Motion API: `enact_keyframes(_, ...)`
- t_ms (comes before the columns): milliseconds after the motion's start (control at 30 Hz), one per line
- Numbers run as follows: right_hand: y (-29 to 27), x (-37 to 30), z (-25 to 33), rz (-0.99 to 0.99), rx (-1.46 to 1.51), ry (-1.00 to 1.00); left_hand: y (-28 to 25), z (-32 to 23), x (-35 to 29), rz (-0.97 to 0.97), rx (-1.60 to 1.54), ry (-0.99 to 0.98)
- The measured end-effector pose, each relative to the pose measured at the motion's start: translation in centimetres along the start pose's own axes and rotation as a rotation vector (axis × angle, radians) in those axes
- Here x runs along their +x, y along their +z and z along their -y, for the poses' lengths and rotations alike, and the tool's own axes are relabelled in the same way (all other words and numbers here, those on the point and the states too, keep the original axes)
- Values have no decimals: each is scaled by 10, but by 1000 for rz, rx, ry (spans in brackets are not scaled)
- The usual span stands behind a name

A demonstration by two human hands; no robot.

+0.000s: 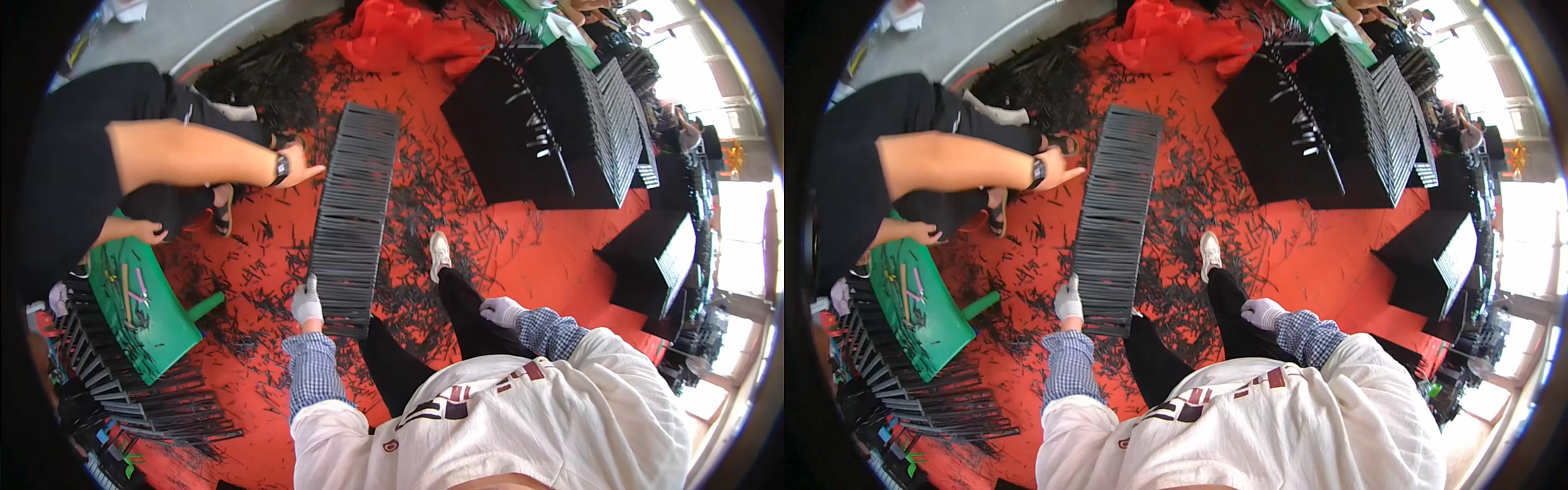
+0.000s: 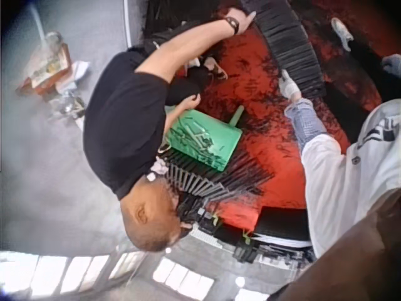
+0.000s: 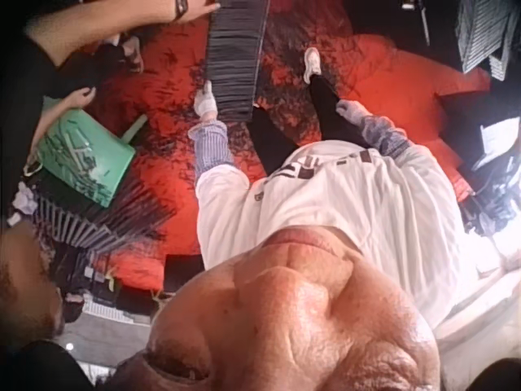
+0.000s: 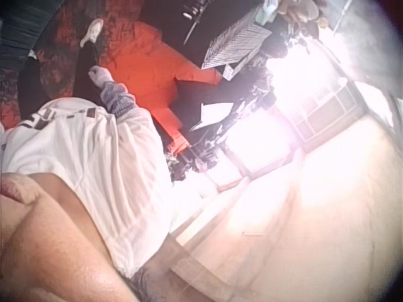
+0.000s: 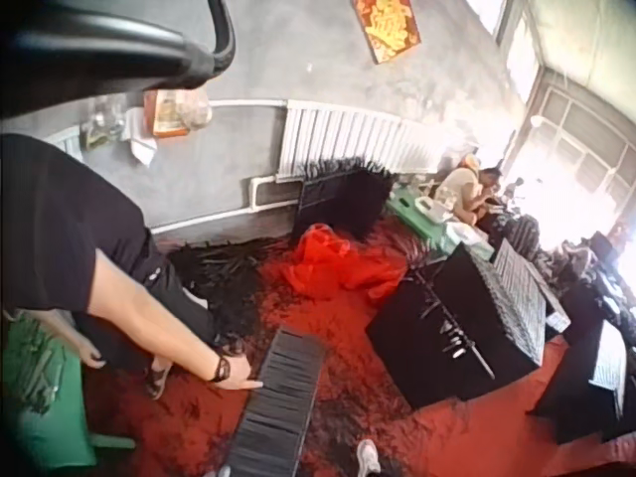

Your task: The person handles woven furniture frames, then weaves plastic wicker strips onto a metal frame by hand, securing the strips with a pneumatic staple gun and trimming them with pliers.

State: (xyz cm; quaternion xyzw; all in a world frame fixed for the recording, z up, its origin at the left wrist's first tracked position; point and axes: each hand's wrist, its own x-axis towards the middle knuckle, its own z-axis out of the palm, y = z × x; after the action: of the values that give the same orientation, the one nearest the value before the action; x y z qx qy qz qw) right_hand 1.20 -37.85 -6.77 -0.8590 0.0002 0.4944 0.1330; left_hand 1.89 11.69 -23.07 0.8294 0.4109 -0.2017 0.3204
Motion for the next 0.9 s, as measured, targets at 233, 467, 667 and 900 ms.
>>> enact_keyframes(233, -141, 34, -43, -65, -54, 2, -72, -166, -57, -96, 208, -103)
enact_keyframes(467, -227, 89, -60, -169, 122, -181, -125, -279, -94, -80, 249, -145)
enact_keyframes(667, -281, 173, 11, -91, 360, -273, -159, -324, -111, -43, 242, -118)
enact_keyframes(900, -331, 246, 126, 229, 992, 120, -206, -374, -95, 36, 193, -164)
